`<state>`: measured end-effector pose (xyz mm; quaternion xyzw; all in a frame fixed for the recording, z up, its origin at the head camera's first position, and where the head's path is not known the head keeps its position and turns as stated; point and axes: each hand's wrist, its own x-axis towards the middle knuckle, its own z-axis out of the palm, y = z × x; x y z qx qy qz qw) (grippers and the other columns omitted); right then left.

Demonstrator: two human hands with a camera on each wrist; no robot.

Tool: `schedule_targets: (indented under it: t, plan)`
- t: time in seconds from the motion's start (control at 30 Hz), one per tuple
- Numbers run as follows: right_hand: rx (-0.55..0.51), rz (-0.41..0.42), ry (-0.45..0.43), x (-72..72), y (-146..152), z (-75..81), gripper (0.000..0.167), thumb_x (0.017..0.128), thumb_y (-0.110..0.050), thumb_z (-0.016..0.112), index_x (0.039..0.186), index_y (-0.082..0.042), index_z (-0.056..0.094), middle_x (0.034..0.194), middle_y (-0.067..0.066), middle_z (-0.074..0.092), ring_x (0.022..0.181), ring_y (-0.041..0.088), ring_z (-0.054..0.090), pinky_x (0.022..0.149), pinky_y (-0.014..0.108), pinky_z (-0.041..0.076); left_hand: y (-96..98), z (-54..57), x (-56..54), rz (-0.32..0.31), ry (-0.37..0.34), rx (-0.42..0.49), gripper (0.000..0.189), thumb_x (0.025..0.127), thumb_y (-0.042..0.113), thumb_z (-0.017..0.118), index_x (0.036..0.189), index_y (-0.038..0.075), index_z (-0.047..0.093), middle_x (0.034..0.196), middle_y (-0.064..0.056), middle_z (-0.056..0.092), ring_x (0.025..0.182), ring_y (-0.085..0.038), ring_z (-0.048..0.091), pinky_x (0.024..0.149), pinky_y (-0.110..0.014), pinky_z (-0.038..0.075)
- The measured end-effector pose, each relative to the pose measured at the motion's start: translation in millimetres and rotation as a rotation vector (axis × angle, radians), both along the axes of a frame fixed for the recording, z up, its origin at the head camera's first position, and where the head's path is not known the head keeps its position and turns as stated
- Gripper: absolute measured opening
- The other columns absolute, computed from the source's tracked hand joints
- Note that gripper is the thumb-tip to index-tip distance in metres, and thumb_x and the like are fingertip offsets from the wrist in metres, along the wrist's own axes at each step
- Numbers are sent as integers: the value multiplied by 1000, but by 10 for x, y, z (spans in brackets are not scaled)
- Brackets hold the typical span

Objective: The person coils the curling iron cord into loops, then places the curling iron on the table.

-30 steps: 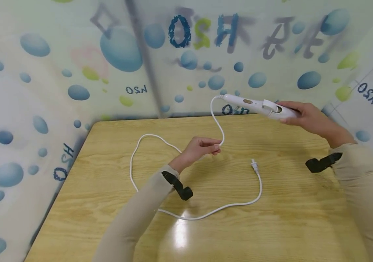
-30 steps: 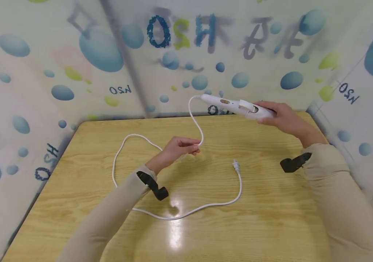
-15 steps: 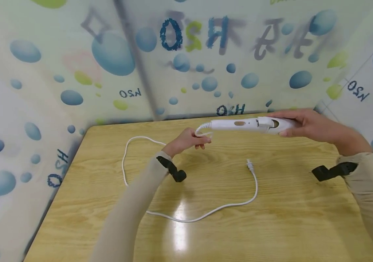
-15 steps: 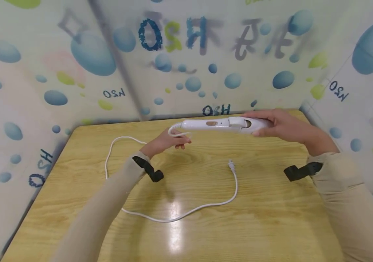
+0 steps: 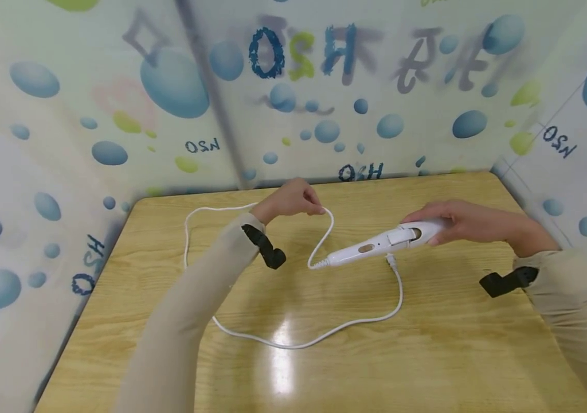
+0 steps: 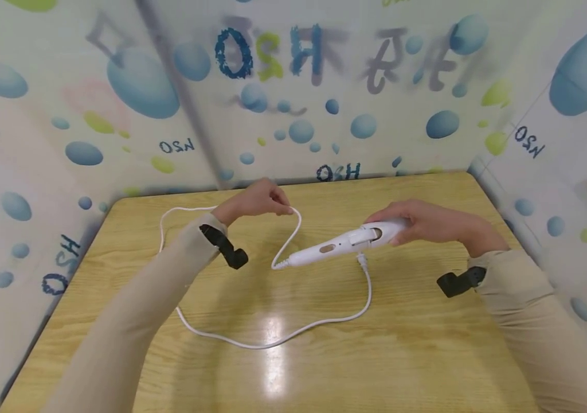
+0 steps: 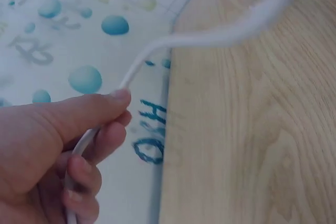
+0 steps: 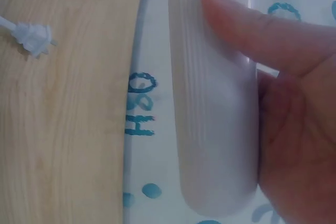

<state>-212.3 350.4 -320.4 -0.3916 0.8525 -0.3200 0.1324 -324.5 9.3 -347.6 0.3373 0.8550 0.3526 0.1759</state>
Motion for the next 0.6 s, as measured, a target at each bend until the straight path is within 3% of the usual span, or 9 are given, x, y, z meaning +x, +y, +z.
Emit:
schedule_targets:
  t: [0.13, 0.33, 0.47, 0.6]
  plan:
    - [5, -46, -37, -7, -78, -77, 45, 83, -5, 66, 126, 1, 53, 103, 3, 56, 80, 9, 47, 67, 26, 41, 71, 164, 92, -12, 72, -1, 13, 86, 14, 65, 87, 4, 73, 78, -5, 66, 68, -19, 57, 65, -28, 45]
    - [57, -197, -96, -32, -153, -158, 50, 84, -6, 65, 130, 2, 48, 115, 16, 56, 85, 16, 49, 69, 28, 42, 143, 379, 310, 17, 163, 16, 16, 88, 17, 62, 96, 6, 71, 85, -1, 64, 73, -13, 57, 68, -27, 45]
    - [68, -304, -113, -39, -184, -192, 51, 86, -4, 63, 133, 3, 44, 119, 20, 53, 86, 22, 48, 70, 31, 42, 148, 452, 467, 27, 164, 59, 19, 91, 17, 59, 102, 6, 69, 84, 0, 62, 67, -16, 54, 62, -27, 44]
    - [26, -388, -102, -37, -210, -228, 51, 88, -5, 61, 134, 3, 42, 118, 23, 51, 84, 26, 47, 66, 33, 41, 107, 447, 606, 30, 137, 114, 23, 94, 17, 54, 111, 7, 66, 87, -1, 61, 57, -20, 52, 55, -28, 43]
